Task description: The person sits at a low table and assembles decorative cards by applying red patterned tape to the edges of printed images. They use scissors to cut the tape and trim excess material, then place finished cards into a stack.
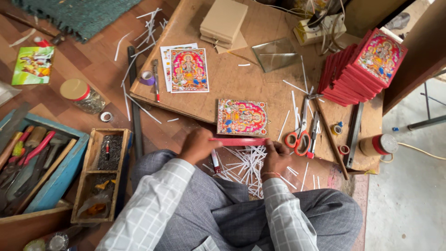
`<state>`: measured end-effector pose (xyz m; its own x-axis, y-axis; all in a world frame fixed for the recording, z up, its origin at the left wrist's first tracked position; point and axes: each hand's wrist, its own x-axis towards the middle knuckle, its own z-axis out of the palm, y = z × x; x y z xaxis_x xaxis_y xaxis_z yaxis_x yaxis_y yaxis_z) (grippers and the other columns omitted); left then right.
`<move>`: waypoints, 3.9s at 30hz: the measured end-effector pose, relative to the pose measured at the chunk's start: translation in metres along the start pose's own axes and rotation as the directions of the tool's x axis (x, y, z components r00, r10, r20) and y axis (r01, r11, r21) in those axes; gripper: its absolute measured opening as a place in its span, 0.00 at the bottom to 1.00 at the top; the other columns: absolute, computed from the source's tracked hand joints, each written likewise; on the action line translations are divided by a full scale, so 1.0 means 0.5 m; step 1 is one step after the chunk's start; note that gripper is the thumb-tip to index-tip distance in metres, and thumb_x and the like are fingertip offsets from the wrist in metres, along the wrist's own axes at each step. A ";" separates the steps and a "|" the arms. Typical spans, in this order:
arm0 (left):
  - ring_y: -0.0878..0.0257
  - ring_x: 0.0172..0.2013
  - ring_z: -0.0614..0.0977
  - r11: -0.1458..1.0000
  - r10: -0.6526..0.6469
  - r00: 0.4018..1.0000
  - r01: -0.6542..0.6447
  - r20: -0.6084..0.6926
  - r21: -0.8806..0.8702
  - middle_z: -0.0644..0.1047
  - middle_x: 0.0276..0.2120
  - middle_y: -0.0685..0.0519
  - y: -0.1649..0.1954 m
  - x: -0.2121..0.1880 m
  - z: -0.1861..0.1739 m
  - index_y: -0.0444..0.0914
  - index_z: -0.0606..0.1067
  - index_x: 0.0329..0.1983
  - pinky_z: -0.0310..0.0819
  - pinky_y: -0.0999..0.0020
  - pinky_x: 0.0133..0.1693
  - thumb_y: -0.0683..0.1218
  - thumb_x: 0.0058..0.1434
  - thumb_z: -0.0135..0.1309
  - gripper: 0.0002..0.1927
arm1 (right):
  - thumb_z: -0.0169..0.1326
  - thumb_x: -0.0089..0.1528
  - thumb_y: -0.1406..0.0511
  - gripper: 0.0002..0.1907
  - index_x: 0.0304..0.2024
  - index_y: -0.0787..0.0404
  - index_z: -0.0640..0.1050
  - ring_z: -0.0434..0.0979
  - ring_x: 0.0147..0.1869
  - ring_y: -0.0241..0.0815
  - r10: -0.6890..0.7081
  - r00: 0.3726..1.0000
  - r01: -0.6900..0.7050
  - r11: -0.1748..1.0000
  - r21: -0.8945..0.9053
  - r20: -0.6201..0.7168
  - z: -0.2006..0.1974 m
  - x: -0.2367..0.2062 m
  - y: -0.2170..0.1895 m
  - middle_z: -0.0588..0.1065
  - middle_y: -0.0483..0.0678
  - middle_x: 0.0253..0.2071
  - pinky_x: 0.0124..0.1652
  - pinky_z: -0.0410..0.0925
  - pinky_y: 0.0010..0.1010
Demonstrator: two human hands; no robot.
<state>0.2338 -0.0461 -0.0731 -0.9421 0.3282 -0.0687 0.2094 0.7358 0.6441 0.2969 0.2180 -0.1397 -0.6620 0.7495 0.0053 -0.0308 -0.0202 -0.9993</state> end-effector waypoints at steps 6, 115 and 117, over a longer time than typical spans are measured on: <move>0.38 0.39 0.83 0.961 -0.277 0.954 0.275 -0.113 -0.036 0.81 0.33 0.35 0.013 0.013 -0.009 0.31 0.79 0.30 0.77 0.47 0.41 0.57 0.47 0.71 0.24 | 0.69 0.57 0.68 0.10 0.31 0.69 0.80 0.71 0.30 0.31 -0.047 0.994 0.035 0.991 -0.128 -0.095 0.031 0.002 0.012 0.76 0.44 0.27 0.32 0.66 0.24; 0.64 0.26 0.81 0.497 -0.411 0.911 0.185 -0.042 -0.848 0.81 0.24 0.49 -0.018 0.076 0.066 0.29 0.80 0.31 0.73 0.68 0.26 0.37 0.40 0.66 0.13 | 0.63 0.60 0.69 0.12 0.46 0.65 0.82 0.79 0.46 0.52 -0.536 0.788 0.595 0.535 -0.599 0.304 0.078 -0.037 -0.107 0.78 0.55 0.44 0.45 0.71 0.41; 0.65 0.26 0.82 0.528 -0.379 0.920 0.127 -0.099 -0.840 0.81 0.24 0.50 -0.019 0.074 0.065 0.29 0.80 0.30 0.76 0.70 0.29 0.37 0.41 0.65 0.12 | 0.57 0.58 0.72 0.16 0.49 0.63 0.80 0.76 0.55 0.56 -0.555 0.586 0.803 0.304 -0.512 0.590 0.110 -0.092 -0.113 0.77 0.54 0.50 0.54 0.68 0.46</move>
<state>0.2054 -0.0216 -0.1067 -0.9722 -0.0352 -0.2316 -0.2289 -0.0675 0.9711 0.2880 0.1485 -0.0814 -0.8127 0.0603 0.5796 -0.1575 0.9349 -0.3181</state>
